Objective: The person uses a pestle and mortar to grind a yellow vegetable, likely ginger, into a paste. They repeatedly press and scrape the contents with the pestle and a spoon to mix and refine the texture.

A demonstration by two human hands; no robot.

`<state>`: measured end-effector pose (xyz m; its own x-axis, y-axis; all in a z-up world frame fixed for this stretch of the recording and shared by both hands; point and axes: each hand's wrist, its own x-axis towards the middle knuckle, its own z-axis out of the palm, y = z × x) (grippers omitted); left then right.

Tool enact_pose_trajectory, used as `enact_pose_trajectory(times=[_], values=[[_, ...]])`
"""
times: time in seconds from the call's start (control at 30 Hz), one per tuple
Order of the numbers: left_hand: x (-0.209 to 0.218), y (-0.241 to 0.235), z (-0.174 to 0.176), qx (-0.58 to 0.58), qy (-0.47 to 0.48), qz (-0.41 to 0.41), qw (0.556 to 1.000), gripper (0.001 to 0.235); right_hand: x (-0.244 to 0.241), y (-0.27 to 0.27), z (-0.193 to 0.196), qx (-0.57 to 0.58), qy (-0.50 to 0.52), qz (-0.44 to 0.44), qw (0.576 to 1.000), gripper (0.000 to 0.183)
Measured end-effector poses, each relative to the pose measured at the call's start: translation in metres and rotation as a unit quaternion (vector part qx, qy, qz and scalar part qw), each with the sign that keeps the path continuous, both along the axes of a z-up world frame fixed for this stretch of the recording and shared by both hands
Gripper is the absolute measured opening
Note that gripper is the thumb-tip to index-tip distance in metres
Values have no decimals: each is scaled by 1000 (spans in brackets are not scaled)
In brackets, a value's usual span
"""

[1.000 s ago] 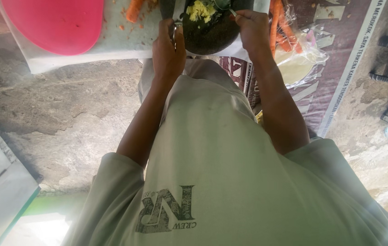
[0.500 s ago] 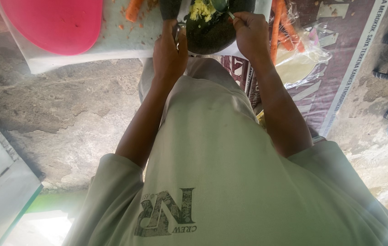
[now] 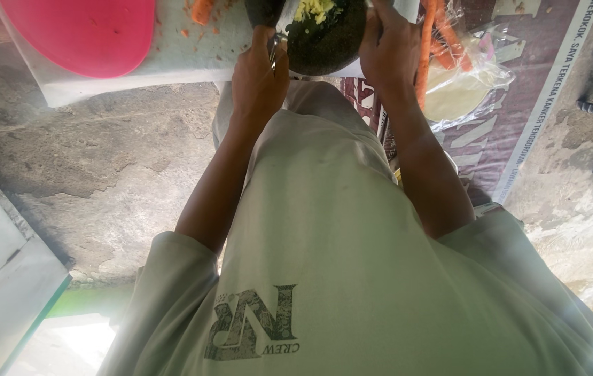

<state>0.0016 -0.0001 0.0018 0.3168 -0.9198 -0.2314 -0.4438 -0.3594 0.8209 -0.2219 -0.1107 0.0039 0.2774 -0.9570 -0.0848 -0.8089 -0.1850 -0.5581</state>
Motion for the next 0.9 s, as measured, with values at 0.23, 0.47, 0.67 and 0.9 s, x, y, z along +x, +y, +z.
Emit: enact_pose_trajectory(times=[0.23, 0.47, 0.67, 0.9], values=[[-3, -3, -3, 7, -5, -1, 1000, 22, -6, 5, -8, -106, 64, 36, 992, 22], [-4, -2, -5, 15, -1, 4, 1000, 23, -2, 17, -6, -17, -118, 10, 993, 21], [-3, -4, -6, 12, -13, -3, 1000, 24, 1, 3, -24, 169, -136, -73, 973, 21], [-6, -5, -9, 14, -29, 3, 999, 25, -5, -10, -46, 176, -207, -41, 962, 21]])
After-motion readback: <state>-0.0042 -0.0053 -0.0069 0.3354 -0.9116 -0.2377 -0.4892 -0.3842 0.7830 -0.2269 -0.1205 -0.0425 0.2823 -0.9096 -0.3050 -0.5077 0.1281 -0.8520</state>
